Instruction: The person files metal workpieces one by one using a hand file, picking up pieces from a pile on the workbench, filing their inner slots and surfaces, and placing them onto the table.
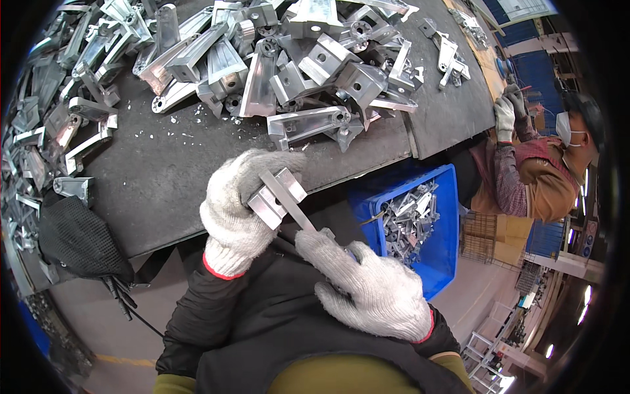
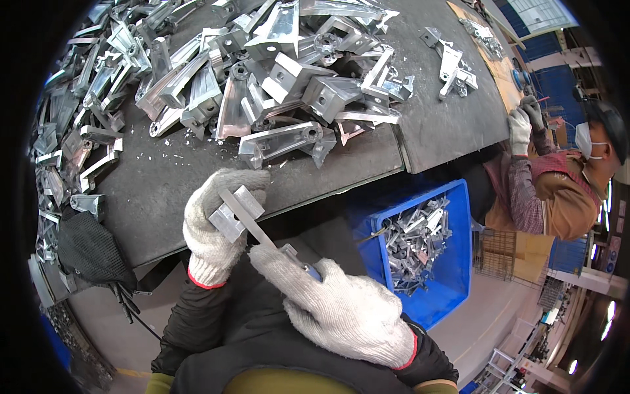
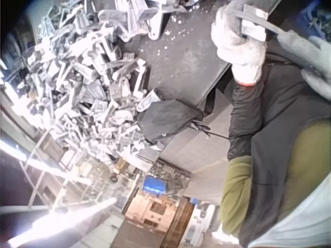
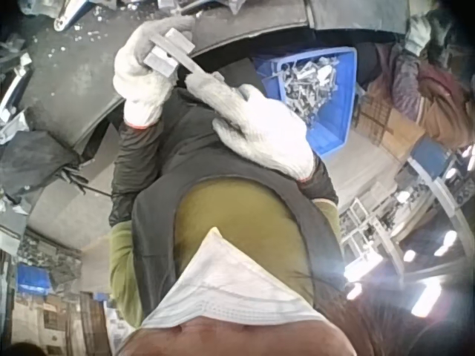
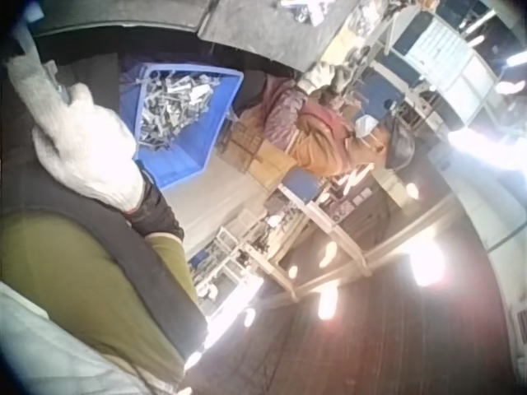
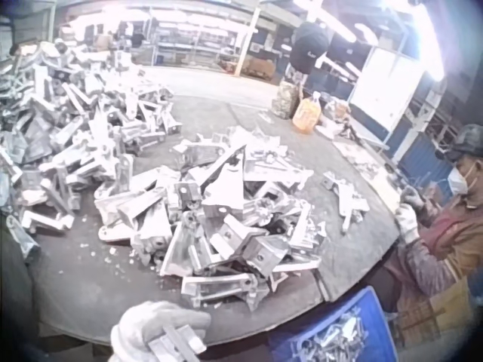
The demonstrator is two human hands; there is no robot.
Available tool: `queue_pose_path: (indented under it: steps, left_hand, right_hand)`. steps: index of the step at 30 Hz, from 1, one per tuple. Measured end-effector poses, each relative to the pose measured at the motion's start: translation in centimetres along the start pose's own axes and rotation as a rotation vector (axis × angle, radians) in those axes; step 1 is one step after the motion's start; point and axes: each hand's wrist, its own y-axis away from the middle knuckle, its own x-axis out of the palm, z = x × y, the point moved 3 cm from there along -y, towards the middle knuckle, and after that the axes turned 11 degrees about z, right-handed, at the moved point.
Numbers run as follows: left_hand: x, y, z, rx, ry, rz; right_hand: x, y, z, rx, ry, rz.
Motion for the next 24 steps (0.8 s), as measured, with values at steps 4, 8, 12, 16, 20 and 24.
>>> queue_pose_path:
  steps: [4,8,12,16,20,24]
  left_hand:
    - [0.3,0.3,0.6,-0.030,0.156,-0.038]
    - [0.1,0.2,0.2,-0.060,0.269,-0.010]
    - [0.4,-0.2,0.2,0.061,0.255,-0.054]
    - [0.2,0.4,0.3,-0.032,0.364,-0.004]
    - [0.2,0.7,0.7,-0.033,0.278,0.026]
    - [0.1,1.1,1.1,-0.050,0.292,-0.005]
  right_hand:
    - [0.2,0.1,0.0,0.022,0.069,-0.014]
    - [-0.1,-0.2,0.5,-0.056,-0.041,-0.001]
    - [0.1,-0.1,-0.3,0.000,-0.038,-0.016]
    - [-0.1,-0.1,-0.1,0.016,-0.058,0.036]
    - [-0.2,0.0,0.1,-0.004,-0.033,0.006]
    - [-0.2,-0.1,-0.3,0.002,-0.032,-0.003]
